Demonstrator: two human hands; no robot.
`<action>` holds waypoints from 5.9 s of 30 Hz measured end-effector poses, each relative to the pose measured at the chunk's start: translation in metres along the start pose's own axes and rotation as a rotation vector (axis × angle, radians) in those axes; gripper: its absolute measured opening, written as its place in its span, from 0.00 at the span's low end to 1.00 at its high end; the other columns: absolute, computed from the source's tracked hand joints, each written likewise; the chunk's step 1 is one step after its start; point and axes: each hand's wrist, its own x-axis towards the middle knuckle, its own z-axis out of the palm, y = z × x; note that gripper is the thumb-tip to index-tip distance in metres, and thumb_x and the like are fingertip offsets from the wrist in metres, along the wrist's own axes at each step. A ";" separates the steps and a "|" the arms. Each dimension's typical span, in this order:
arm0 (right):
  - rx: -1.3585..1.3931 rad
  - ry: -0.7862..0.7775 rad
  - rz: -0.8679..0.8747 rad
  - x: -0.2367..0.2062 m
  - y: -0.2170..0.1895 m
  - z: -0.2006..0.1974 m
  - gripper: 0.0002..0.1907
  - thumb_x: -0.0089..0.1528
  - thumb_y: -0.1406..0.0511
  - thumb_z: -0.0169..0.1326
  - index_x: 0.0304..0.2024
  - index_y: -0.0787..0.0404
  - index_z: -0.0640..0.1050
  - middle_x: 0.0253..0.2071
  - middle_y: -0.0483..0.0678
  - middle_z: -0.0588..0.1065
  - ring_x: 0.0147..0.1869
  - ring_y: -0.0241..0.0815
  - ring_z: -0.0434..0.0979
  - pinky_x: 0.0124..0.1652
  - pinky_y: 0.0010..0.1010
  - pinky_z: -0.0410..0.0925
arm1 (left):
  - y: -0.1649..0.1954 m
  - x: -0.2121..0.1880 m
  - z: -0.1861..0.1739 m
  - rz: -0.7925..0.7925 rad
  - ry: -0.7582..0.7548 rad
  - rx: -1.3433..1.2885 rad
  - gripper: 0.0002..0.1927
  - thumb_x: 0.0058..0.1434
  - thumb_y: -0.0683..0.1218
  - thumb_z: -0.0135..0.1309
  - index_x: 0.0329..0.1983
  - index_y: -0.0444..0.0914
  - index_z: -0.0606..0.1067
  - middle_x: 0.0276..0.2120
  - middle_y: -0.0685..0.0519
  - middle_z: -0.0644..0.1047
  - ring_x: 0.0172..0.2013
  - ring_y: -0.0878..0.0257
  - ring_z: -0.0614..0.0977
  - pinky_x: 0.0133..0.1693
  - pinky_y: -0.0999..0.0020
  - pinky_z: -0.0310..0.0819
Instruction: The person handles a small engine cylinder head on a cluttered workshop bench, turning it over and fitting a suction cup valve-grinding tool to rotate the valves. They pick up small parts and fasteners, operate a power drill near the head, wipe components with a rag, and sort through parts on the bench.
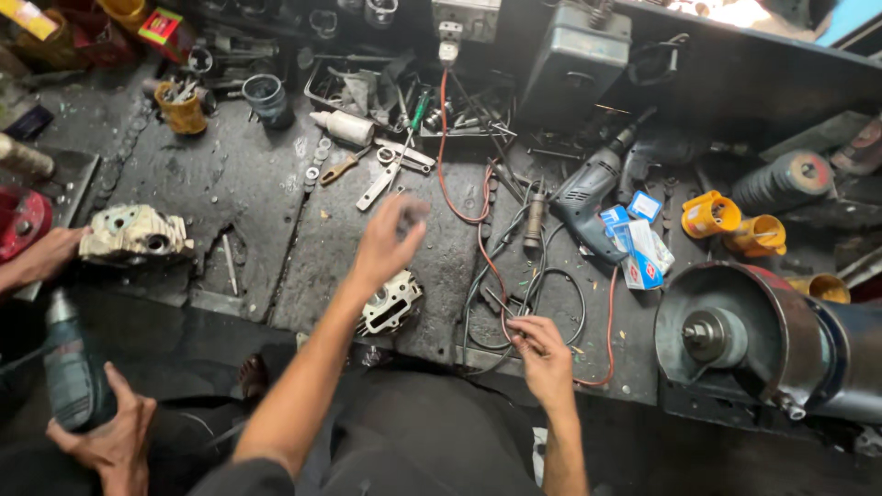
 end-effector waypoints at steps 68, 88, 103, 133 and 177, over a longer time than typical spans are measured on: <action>0.175 -0.452 0.261 0.093 -0.027 0.016 0.14 0.64 0.72 0.57 0.52 0.68 0.78 0.37 0.45 0.78 0.39 0.32 0.76 0.40 0.25 0.71 | 0.052 -0.119 0.045 -0.156 -0.152 -0.075 0.16 0.68 0.55 0.55 0.48 0.39 0.80 0.41 0.49 0.83 0.43 0.54 0.86 0.44 0.61 0.79; 0.192 -0.617 0.244 0.079 0.009 0.000 0.12 0.67 0.65 0.55 0.49 0.66 0.78 0.34 0.45 0.79 0.38 0.32 0.77 0.41 0.24 0.70 | 0.069 -0.134 0.061 -0.172 -0.118 -0.083 0.16 0.67 0.54 0.56 0.49 0.37 0.80 0.41 0.47 0.83 0.42 0.53 0.86 0.43 0.60 0.79; 0.682 -0.408 0.170 0.071 -0.022 -0.006 0.15 0.74 0.57 0.45 0.47 0.63 0.71 0.35 0.47 0.69 0.40 0.39 0.70 0.45 0.35 0.69 | 0.018 -0.119 0.012 -0.302 0.077 0.500 0.62 0.48 0.62 0.71 0.75 0.34 0.49 0.72 0.31 0.52 0.71 0.27 0.52 0.67 0.45 0.53; 0.553 -0.183 0.305 0.050 0.003 0.004 0.11 0.74 0.63 0.48 0.45 0.65 0.74 0.33 0.42 0.67 0.36 0.32 0.65 0.38 0.26 0.64 | -0.061 -0.140 0.011 -0.794 0.346 -0.863 0.35 0.65 0.60 0.54 0.71 0.39 0.65 0.52 0.45 0.74 0.47 0.53 0.74 0.44 0.55 0.68; 0.360 -0.168 0.495 0.081 0.013 0.009 0.09 0.70 0.62 0.51 0.46 0.61 0.76 0.26 0.39 0.68 0.19 0.22 0.54 0.19 0.19 0.47 | -0.047 0.013 0.037 -0.684 -0.041 0.446 0.46 0.61 0.75 0.46 0.72 0.40 0.62 0.63 0.31 0.65 0.62 0.31 0.69 0.63 0.46 0.62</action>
